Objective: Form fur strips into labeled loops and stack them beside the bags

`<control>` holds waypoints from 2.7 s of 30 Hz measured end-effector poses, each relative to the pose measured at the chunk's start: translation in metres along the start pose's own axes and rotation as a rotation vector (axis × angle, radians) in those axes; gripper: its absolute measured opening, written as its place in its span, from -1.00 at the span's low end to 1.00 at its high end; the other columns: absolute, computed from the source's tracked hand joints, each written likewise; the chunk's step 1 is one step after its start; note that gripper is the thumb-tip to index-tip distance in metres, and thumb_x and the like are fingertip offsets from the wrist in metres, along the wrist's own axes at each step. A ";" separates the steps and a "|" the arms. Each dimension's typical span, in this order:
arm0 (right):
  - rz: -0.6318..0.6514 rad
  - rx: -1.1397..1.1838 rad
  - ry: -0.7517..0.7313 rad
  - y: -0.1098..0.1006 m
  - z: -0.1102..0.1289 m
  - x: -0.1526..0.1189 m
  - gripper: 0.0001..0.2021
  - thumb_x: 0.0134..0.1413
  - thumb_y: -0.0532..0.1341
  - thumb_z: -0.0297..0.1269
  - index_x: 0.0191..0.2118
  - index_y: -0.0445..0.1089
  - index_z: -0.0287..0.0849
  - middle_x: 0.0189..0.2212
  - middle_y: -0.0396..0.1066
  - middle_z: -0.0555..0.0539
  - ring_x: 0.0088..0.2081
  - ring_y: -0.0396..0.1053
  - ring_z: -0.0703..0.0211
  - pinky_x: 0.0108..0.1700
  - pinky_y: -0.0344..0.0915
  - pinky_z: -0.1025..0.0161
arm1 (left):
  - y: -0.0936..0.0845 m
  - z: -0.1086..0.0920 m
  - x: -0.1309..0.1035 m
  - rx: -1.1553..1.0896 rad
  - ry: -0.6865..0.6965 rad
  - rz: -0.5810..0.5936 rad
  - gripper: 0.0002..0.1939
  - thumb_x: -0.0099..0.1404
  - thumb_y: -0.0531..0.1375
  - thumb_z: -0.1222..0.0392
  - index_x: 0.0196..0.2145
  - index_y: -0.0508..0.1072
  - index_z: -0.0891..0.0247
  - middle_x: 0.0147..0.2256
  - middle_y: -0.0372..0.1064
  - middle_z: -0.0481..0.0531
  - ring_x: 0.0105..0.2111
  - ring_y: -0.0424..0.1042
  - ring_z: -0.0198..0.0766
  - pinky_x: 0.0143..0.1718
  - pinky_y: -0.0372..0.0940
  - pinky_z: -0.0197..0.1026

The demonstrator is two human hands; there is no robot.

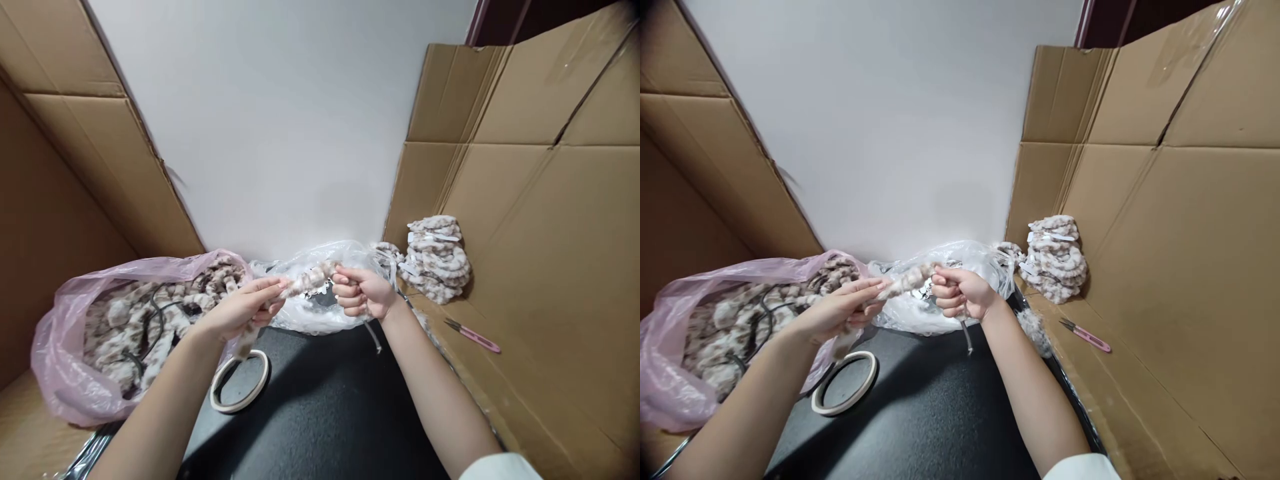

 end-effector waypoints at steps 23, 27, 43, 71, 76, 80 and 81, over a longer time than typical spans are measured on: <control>-0.151 -0.089 -0.028 -0.025 0.011 -0.013 -0.62 0.34 -0.04 -0.04 -0.47 0.04 -0.13 -0.72 -0.10 0.21 -0.73 -0.34 0.45 -0.73 -0.24 0.51 | -0.004 0.013 0.009 0.053 -0.040 -0.012 -0.74 0.25 0.23 0.01 -0.29 0.40 0.29 -0.42 0.33 -0.01 -0.52 0.32 -0.36 -0.54 0.24 -0.36; -0.057 -0.272 0.084 -0.010 -0.008 -0.009 -0.57 0.25 0.05 0.09 -0.47 0.14 -0.18 -0.73 -0.06 0.21 -0.73 -0.24 0.48 -0.72 -0.21 0.51 | 0.009 0.005 0.004 0.264 0.053 -0.089 -0.69 0.14 0.33 0.09 -0.19 0.42 0.25 -0.30 0.41 0.06 -0.38 0.41 -0.24 -0.45 0.24 -0.33; -0.197 -0.896 -0.359 0.046 0.003 0.001 -0.69 0.14 0.21 0.00 -0.23 0.35 -0.18 -0.34 0.43 -0.05 -0.25 0.41 0.14 -0.16 0.33 0.16 | 0.034 -0.042 -0.035 0.129 0.404 -0.097 -0.84 0.35 0.14 0.04 -0.20 0.28 0.13 -0.61 -0.06 -0.20 -0.65 -0.08 -0.44 -0.65 -0.06 -0.43; -0.405 -0.889 -0.254 -0.040 0.029 -0.018 -0.74 0.13 0.22 -0.10 -0.37 0.41 -0.23 -0.55 0.37 0.02 -0.48 0.33 0.27 -0.35 0.30 0.30 | -0.080 -0.059 -0.049 -0.424 0.272 -0.373 -0.65 0.38 -0.16 0.49 -0.42 0.30 0.28 -0.68 -0.08 -0.19 -0.81 -0.04 -0.50 -0.80 -0.11 -0.45; -0.280 -1.126 -0.215 0.008 0.024 -0.027 -0.81 0.18 0.18 -0.25 -0.19 0.50 -0.19 -0.31 0.50 -0.06 -0.35 0.39 0.24 -0.28 0.29 0.30 | -0.021 -0.050 -0.028 -0.743 0.257 -0.252 -0.65 0.44 -0.18 0.41 -0.39 0.30 0.31 -0.56 0.12 -0.10 -0.72 0.16 -0.52 -0.77 0.06 -0.55; -0.240 -1.276 -0.356 0.052 0.008 -0.019 -0.62 0.05 0.30 -0.28 0.03 0.40 -0.14 -0.27 0.48 -0.04 -0.28 0.40 0.19 -0.24 0.33 0.26 | 0.011 -0.034 -0.029 -1.023 0.220 -0.378 -0.72 0.45 -0.14 0.35 -0.26 0.34 0.34 -0.42 0.27 0.03 -0.53 0.38 -0.43 -0.53 0.37 -0.44; -0.307 -1.312 -0.496 0.060 0.011 -0.018 -0.53 0.02 0.33 -0.28 0.09 0.35 -0.12 -0.27 0.47 -0.04 -0.28 0.39 0.18 -0.23 0.33 0.24 | 0.014 -0.029 -0.033 -1.028 0.215 -0.448 -0.72 0.45 -0.14 0.36 -0.25 0.34 0.34 -0.40 0.30 0.05 -0.51 0.40 -0.40 -0.49 0.40 -0.39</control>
Point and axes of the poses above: each hand's wrist, its own x-axis towards the middle knuckle, its own y-axis out of the palm, z = x × y, the point moved 8 cm from there along x, towards the middle knuckle
